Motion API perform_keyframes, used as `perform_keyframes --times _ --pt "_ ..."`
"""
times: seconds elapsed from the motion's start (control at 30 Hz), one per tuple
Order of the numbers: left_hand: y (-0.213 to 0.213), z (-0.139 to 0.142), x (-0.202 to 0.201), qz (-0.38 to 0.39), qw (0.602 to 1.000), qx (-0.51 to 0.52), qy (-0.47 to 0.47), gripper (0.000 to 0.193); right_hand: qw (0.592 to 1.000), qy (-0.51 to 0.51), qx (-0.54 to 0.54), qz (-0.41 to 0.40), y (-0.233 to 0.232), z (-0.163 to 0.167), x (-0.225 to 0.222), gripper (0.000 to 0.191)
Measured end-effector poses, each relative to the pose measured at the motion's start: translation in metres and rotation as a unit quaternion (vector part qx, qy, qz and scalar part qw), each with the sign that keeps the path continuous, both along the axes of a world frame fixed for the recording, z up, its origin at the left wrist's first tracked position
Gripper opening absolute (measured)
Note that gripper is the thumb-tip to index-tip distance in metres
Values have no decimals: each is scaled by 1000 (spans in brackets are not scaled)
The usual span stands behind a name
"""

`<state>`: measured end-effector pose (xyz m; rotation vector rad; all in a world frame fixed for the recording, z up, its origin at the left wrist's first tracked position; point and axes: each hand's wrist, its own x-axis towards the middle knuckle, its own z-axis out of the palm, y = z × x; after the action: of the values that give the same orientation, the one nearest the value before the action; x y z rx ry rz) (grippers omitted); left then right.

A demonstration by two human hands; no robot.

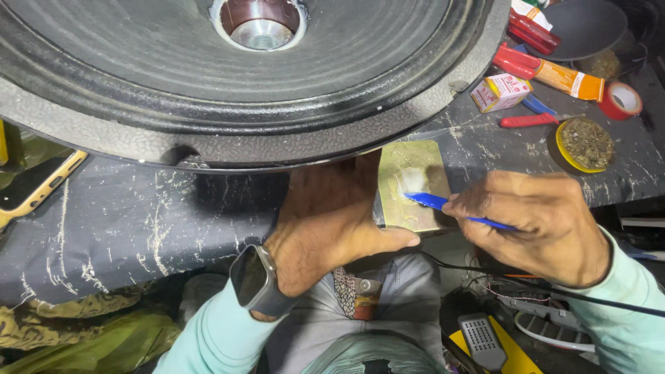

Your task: The person squeezes white adhesive from a tube onto a small square metal plate on the workbench, then uses a blue plastic spreader to spread the adhesive evenly over the plate's surface, continuing to work the paste around until the clip ends.

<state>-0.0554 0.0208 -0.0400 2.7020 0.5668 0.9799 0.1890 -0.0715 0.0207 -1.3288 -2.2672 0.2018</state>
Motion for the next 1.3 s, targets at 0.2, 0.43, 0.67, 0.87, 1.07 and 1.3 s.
perform_keyframes --times 0.2,0.43,0.67,0.87,1.07,1.3 --pt "-7 -2 3 34 994 -103 30 99 1000 -7 6 9 8 3 1 13" --pt "-4 -4 7 29 987 -140 72 97 1000 -21 -11 -21 5 1 1 16" --pt "-7 -8 6 33 995 -84 44 95 1000 -14 -11 -8 2 -1 7 12" --pt "-5 -7 4 24 994 -99 46 93 998 -47 -9 -31 5 6 3 16" --pt "-6 -3 3 29 993 -104 36 91 999 -18 -32 -35 6 2 11 12" --pt "-7 -4 2 27 996 -86 13 95 999 -8 -41 -29 8 3 12 11"
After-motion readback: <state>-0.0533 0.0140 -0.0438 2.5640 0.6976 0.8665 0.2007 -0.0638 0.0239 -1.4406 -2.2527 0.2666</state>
